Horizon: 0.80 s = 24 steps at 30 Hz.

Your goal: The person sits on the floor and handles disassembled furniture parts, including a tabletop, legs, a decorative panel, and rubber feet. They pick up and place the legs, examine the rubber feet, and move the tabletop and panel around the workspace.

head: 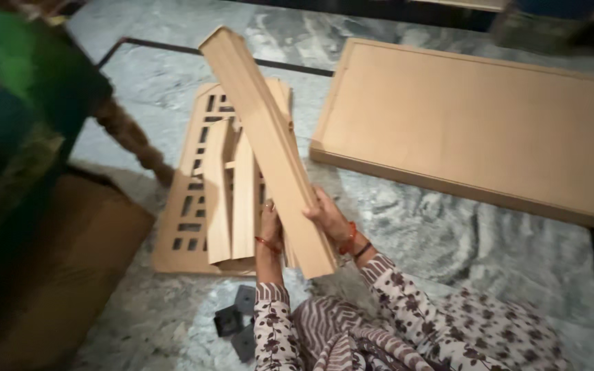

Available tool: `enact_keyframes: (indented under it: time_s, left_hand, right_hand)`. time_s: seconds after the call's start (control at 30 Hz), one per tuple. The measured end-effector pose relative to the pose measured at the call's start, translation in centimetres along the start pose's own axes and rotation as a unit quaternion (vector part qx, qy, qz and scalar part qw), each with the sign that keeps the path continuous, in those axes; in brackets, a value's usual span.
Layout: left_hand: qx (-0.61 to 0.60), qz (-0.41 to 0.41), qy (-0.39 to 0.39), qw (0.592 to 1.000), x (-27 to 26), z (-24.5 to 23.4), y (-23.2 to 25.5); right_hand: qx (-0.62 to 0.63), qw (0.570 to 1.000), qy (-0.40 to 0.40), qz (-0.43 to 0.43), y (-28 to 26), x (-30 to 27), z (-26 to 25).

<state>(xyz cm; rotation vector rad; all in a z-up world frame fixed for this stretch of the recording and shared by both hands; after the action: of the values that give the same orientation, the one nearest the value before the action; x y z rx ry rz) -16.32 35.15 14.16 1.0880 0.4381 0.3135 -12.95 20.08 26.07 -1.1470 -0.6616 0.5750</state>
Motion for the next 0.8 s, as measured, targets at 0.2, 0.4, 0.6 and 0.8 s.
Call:
enact_keyframes:
  time_s: [0.2, 0.4, 0.6, 0.8]
  left_hand:
    - [-0.046, -0.051, -0.096, 0.993, -3.8, 13.7, -2.7]
    - [-0.099, -0.073, -0.246, 0.962, -9.5, 23.3, -5.9]
    - [0.067, 0.019, -0.123, 0.99, -8.7, 25.8, -12.1]
    - [0.302, 0.084, 0.011, 0.95, -6.0, 24.7, -14.6]
  right_hand:
    - [0.172, 0.983, 0.056, 0.035, -7.4, -10.6, -7.1]
    - [0.38, 0.924, -0.037, 0.019, -12.8, -19.9, -10.7]
    - [0.252, 0.957, 0.141, 0.023, -12.2, -25.7, -17.6]
    - [0.049, 0.95, 0.309, 0.002, -4.3, -28.1, -25.7]
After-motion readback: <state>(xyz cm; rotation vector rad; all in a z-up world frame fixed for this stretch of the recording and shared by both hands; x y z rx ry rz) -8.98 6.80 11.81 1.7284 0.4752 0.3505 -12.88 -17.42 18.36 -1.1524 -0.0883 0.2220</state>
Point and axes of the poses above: each hand's wrist, its own x-axis towards the middle knuckle, its own z-axis out of the palm, y = z × x, the point moved 8 cm from there along x, towards the middle knuckle, and after that the axes turned 6 degrees about x, right-handed, at the moved point
